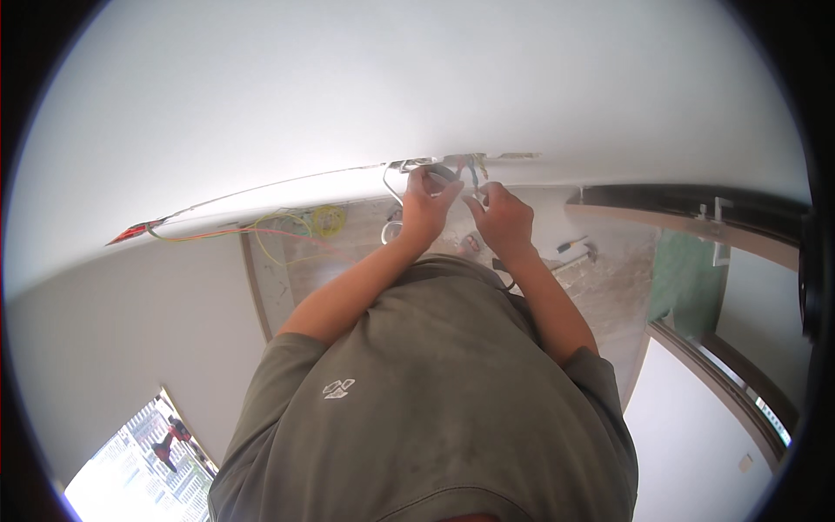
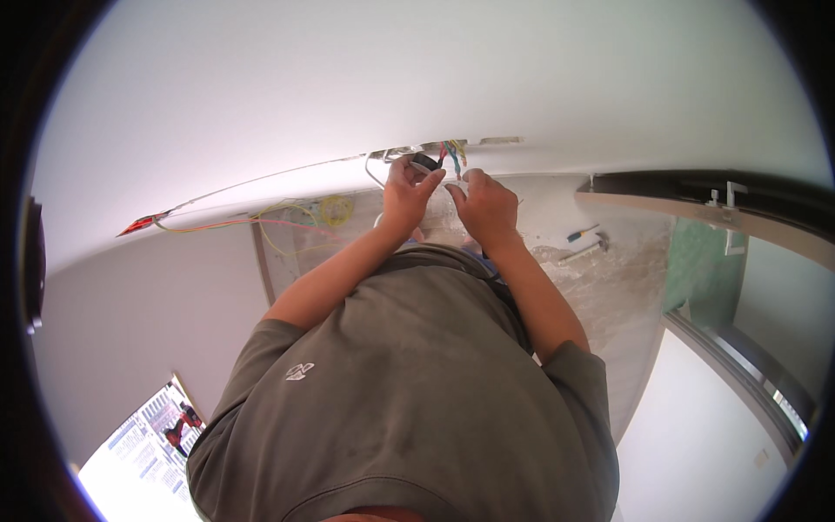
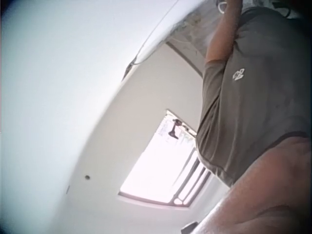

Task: Install and connect electrical wiring and components in a wall-mounted electrical box.

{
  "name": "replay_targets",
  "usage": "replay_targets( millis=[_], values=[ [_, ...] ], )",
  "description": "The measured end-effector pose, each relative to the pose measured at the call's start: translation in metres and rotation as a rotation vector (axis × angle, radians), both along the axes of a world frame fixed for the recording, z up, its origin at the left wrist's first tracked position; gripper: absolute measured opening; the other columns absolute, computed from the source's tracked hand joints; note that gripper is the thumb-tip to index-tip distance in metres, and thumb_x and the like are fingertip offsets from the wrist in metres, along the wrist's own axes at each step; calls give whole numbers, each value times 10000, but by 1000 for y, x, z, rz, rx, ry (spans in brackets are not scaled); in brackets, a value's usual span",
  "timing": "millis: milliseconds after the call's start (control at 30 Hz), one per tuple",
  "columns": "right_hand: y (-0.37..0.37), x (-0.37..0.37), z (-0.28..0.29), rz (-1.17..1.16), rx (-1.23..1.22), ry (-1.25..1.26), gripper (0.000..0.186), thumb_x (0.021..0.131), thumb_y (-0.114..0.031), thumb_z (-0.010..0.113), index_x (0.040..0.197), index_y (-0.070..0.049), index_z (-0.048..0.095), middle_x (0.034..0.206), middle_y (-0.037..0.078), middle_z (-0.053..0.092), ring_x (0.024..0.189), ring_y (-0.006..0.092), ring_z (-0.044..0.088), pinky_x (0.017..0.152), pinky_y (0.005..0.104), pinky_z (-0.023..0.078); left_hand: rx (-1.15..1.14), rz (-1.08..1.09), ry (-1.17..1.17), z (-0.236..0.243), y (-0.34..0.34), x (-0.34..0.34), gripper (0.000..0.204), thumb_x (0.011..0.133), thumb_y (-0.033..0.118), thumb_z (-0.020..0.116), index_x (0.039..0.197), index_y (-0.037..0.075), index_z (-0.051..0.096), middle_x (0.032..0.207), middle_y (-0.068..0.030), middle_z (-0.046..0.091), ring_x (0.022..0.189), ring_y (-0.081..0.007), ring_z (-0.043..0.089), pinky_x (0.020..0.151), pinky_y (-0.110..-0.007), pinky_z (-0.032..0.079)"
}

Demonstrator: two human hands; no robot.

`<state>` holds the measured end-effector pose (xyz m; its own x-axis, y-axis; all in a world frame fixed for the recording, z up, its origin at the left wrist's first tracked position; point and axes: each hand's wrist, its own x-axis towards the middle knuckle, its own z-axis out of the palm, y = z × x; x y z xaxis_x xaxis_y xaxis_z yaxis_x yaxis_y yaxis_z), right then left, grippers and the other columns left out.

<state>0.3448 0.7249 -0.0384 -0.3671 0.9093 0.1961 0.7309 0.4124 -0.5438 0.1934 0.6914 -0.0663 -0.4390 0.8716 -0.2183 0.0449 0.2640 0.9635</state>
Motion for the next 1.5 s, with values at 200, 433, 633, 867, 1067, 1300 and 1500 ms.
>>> replay_targets(
  millis=[200,433,633,867,1067,1300,1500],
  values=[
    [3,-11,-11,-25,75,-52,220,838,-265,685,797,-85,566,672,78,640,583,265,641,517,390,503,6,-14,42,0,0,0,532,788,204,775,1141,-72,488,906,-109,666,804,-155,619,689,-298,498],
    [0,-12,-11,-41,94,-19,176,857,-219,657,792,-75,580,637,75,628,563,241,636,499,359,487,-18,-35,67,1,2,-2,515,811,180,762,1150,-81,476,923,-119,678,822,-146,636,706,-276,508],
    [0,-10,-15,-146,-410,412,220,898,-218,647,816,-15,628,707,89,687,584,128,632,553,272,476,-33,-74,59,3,1,-3,513,841,153,744,1183,-97,453,955,-124,690,856,-133,651,728,-246,517],
    [8,-3,-5,-180,-877,798,226,915,-222,636,868,-1,631,736,86,688,613,100,619,555,257,469,-15,-48,62,4,0,0,510,842,129,741,1187,-97,440,936,-120,681,845,-133,643,724,-250,515],
    [-1,17,17,-144,-708,391,227,912,-245,631,973,-27,645,703,94,677,612,154,647,549,282,484,76,-48,129,1,-1,5,522,854,71,709,1233,-54,372,1037,-147,639,827,-148,642,719,-271,530],
    [0,-16,50,168,-13,126,341,918,-242,603,1205,-59,580,671,144,651,575,303,648,523,413,500,179,-79,287,-4,-4,4,499,858,52,680,1245,-14,373,1028,-152,610,832,-188,655,714,-301,544],
    [18,-39,62,192,-224,-230,315,921,-264,568,1157,-55,563,716,172,656,687,373,660,599,461,520,294,-88,524,-10,-4,-1,488,844,123,649,1245,29,386,1033,-183,608,793,-303,641,703,-420,518]
  ],
)
